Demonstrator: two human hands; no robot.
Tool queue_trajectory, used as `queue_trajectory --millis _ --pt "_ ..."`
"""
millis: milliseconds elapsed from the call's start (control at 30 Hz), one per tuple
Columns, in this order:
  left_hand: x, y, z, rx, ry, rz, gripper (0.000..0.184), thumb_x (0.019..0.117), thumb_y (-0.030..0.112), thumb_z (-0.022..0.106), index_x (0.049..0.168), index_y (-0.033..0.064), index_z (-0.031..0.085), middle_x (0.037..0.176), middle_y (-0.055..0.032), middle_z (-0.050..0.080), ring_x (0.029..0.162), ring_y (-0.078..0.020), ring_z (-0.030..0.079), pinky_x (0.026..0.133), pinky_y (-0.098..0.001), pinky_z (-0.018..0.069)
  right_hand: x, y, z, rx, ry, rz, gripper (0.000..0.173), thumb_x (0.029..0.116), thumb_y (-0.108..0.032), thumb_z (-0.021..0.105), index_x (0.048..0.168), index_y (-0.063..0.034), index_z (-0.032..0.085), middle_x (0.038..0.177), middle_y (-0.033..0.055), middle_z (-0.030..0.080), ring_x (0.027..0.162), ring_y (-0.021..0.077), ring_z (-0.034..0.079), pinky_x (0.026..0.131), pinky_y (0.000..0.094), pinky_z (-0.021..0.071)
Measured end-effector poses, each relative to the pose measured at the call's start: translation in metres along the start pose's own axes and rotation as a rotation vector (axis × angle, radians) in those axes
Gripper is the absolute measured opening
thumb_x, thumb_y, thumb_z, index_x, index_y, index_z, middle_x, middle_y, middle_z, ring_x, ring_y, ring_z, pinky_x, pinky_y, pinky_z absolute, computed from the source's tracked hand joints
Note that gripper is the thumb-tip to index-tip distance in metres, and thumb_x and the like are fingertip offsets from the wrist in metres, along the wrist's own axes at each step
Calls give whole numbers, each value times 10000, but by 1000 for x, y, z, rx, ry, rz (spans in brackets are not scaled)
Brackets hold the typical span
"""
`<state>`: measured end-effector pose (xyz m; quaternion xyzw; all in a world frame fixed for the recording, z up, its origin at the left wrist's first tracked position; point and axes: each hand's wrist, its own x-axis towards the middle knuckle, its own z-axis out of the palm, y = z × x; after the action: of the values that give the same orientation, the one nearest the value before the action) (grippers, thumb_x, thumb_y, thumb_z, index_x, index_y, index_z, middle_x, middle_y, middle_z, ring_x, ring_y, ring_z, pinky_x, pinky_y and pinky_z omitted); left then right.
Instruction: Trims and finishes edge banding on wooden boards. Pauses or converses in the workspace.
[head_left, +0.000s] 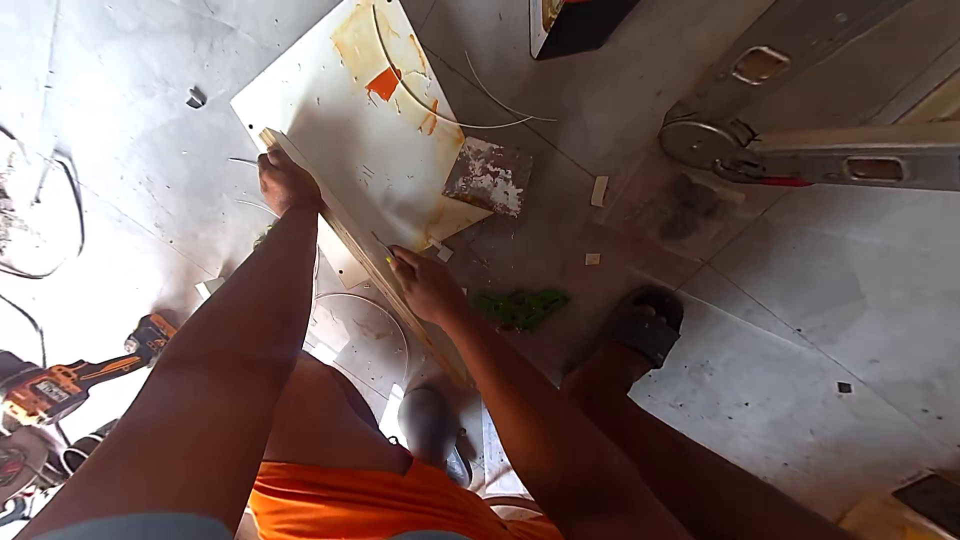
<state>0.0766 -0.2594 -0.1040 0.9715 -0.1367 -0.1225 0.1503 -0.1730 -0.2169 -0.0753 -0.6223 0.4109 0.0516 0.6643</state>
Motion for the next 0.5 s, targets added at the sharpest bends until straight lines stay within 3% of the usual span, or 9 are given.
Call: queue_trajectory --millis 100,133,167,233,300,367,433,500 --pt "30 22 -10 96 -89 35 528 1125 265 180 1454 4 500 1478 -200 544 1383 -328 522 1126 -523 420 -17 10 -19 -48 9 24 454 1138 -336 364 1546 -178 487 1251 169 699 1128 331 682 981 564 517" --pt "42 31 -15 27 -136 -1 534 1129 297 188 1490 7 454 1484 -219 525 1359 -349 537 1083 -549 458 -21 12 -26 -57 15 41 464 1139 -338 357 1557 -172 473 1287 168 688 1166 330 671 1012 563 502" --pt "53 35 -18 -138 -153 -79 583 1120 419 185 1480 49 456 1433 -222 546 1267 -360 590 968 -573 526 -23 13 -32 -62 35 50 466 1139 -336 355 1558 -169 471 1284 169 689 1164 331 670 1011 560 500" --pt "63 43 -19 -343 -178 -178 659 1080 582 207 1505 127 424 1408 -230 543 1190 -390 614 852 -620 545 -21 11 -43 -65 85 42 464 1140 -334 350 1551 -163 483 1245 180 699 1129 335 677 987 555 507" --pt "47 34 -16 -269 -183 -138 698 1085 581 188 1507 81 430 1409 -255 551 1226 -403 604 905 -637 534 -13 1 -44 -39 107 -3 459 1143 -323 347 1529 -136 507 1247 198 694 1135 350 673 979 567 508" --pt "24 28 -11 -149 -161 -71 697 1109 517 157 1455 6 482 1397 -277 563 1277 -407 575 1005 -634 476 11 -17 -40 -19 84 -82 470 1144 -306 324 1525 -99 505 1348 180 661 1259 322 629 1072 549 468" --pt "18 29 -5 -73 -105 -47 690 1119 469 122 1403 6 547 1406 -244 581 1329 -374 553 1074 -598 438 43 -36 -33 -51 56 -147 473 1145 -283 299 1498 -61 523 1368 184 649 1303 322 604 1101 548 450" --pt "16 31 0 -34 -79 -68 677 1121 444 108 1380 44 589 1418 -201 595 1354 -332 546 1098 -560 432 75 -48 -25 -78 24 -152 457 1145 -270 292 1445 -56 562 1323 186 666 1276 328 615 1066 558 468"
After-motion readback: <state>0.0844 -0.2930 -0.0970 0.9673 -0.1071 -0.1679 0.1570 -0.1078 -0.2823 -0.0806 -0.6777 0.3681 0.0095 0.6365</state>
